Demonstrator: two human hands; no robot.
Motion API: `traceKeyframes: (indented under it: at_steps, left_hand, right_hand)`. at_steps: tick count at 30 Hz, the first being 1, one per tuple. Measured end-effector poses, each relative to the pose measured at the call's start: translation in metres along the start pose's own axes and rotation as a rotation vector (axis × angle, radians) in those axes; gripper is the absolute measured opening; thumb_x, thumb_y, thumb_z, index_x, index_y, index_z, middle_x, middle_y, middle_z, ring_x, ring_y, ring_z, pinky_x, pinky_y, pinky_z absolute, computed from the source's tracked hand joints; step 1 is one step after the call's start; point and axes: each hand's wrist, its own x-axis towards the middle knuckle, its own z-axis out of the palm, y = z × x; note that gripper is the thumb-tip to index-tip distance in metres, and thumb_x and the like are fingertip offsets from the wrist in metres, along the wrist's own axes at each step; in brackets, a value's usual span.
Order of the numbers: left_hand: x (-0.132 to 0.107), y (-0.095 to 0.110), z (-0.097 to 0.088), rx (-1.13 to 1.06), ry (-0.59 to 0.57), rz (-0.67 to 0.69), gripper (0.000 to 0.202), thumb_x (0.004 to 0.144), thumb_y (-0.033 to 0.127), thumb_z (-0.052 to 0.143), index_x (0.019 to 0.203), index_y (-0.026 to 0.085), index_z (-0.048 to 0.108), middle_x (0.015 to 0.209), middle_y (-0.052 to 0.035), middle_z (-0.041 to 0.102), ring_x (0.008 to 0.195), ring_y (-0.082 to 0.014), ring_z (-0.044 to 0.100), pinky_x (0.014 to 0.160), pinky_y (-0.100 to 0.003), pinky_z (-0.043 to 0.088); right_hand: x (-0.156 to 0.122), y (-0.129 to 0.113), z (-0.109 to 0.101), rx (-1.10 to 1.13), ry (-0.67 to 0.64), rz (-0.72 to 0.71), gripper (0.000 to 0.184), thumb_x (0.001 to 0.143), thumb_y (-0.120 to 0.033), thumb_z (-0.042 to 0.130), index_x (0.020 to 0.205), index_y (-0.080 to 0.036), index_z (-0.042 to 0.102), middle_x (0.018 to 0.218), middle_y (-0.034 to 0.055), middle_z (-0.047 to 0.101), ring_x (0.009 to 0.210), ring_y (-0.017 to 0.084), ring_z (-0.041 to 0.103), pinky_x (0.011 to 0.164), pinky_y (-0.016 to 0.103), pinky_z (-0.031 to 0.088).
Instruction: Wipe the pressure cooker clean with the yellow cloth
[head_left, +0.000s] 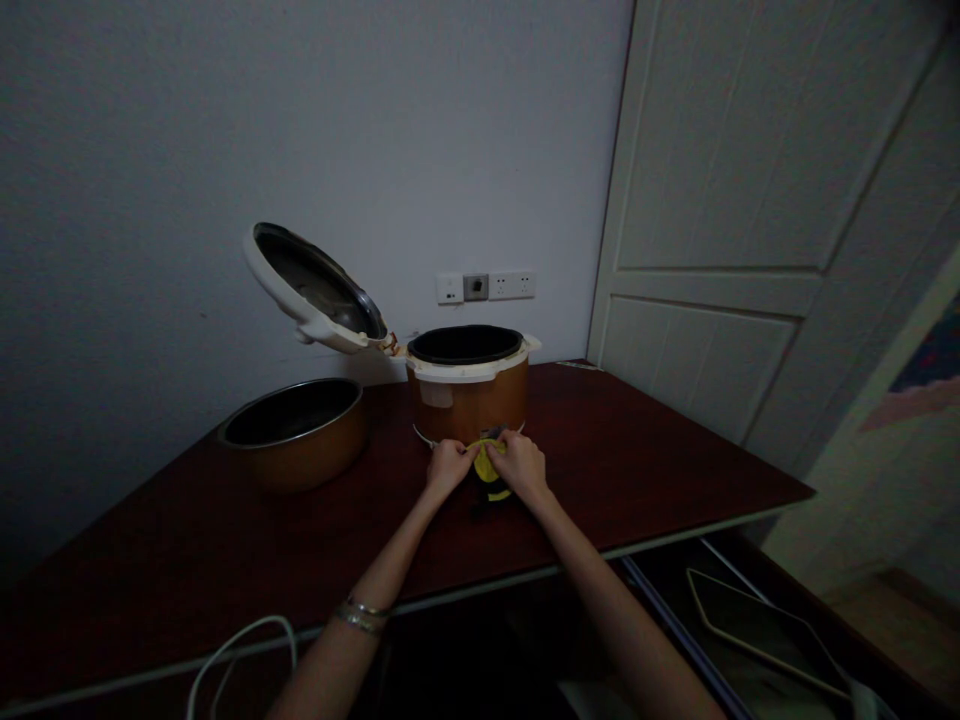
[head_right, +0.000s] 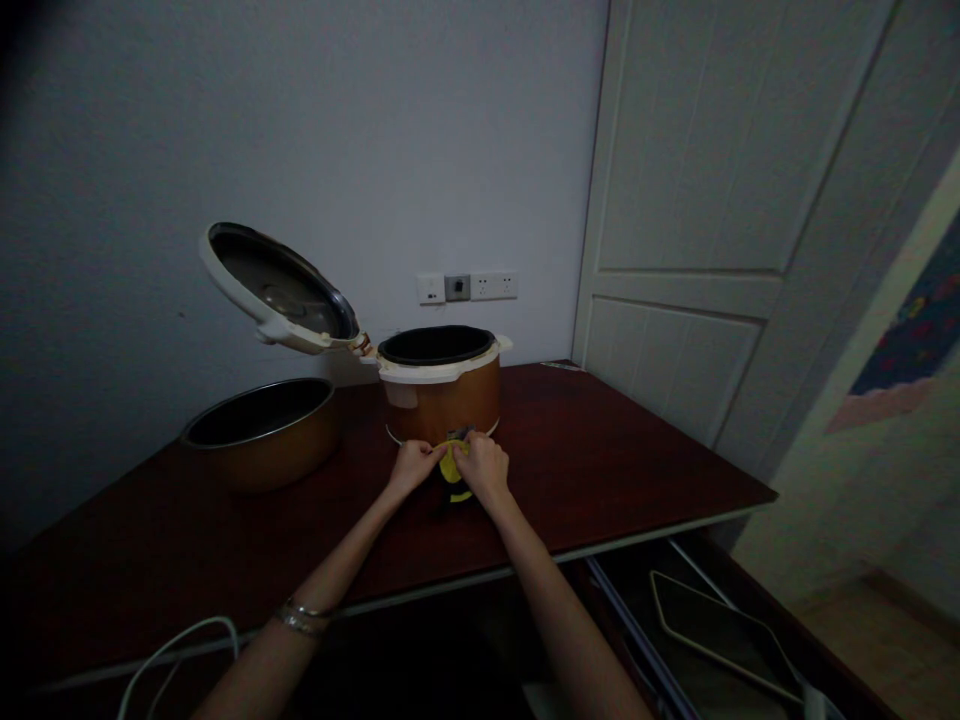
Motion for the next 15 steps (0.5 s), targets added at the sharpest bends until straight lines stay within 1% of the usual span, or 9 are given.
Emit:
traceKeyframes:
  at_steps: [4,7,9,12,15]
  left_hand:
    - [-0.004,-0.001,0.001,0.038,-0.09,-0.012,0.039,0.074,0.045,0.06,0.048,0.015,0.059,0.042,0.0042,0.043,0.048,-0.0108,0.041,0.049,-0.024,0.024]
    - [-0.007,-0.003,-0.005,0.058,-0.156,-0.018,0.039,0.075,0.045,0.059,0.05,0.015,0.061,0.042,0.0029,0.047,0.047,-0.0117,0.045,0.048,-0.024,0.026]
    - [-0.007,-0.004,-0.01,0.074,-0.18,-0.027,0.039,0.076,0.045,0.057,0.051,0.015,0.062,0.043,0.0015,0.051,0.048,-0.0124,0.048,0.048,-0.024,0.028]
    - [-0.005,-0.005,-0.019,0.11,-0.182,-0.048,0.038,0.077,0.044,0.057,0.052,0.016,0.063,0.046,-0.0008,0.055,0.05,-0.0138,0.052,0.048,-0.024,0.029]
    - [-0.003,-0.004,-0.023,0.152,-0.148,-0.058,0.036,0.077,0.043,0.057,0.054,0.016,0.064,0.052,-0.0035,0.06,0.055,-0.0157,0.056,0.05,-0.024,0.03]
  right_hand:
    - [-0.003,0.004,-0.001,-0.01,-0.056,0.013,0.025,0.085,-0.039,0.05,0.094,-0.021,0.064,0.096,0.0095,0.07,0.09,0.023,0.066,0.068,0.027,0.042]
    - [-0.004,0.006,0.0,-0.015,-0.092,-0.033,0.024,0.083,-0.039,0.052,0.094,-0.021,0.064,0.097,0.009,0.07,0.09,0.023,0.066,0.068,0.027,0.042]
    - [-0.004,0.006,0.002,-0.023,-0.092,-0.084,0.024,0.083,-0.04,0.052,0.093,-0.022,0.064,0.097,0.0077,0.07,0.091,0.023,0.066,0.068,0.026,0.042]
    - [-0.002,0.002,0.007,-0.044,-0.072,-0.161,0.023,0.085,-0.04,0.052,0.093,-0.021,0.062,0.1,0.0062,0.069,0.091,0.022,0.066,0.068,0.026,0.042]
    - [0.001,0.0,0.012,-0.074,-0.046,-0.177,0.024,0.087,-0.04,0.051,0.095,-0.02,0.061,0.102,0.0069,0.068,0.09,0.022,0.066,0.068,0.026,0.042]
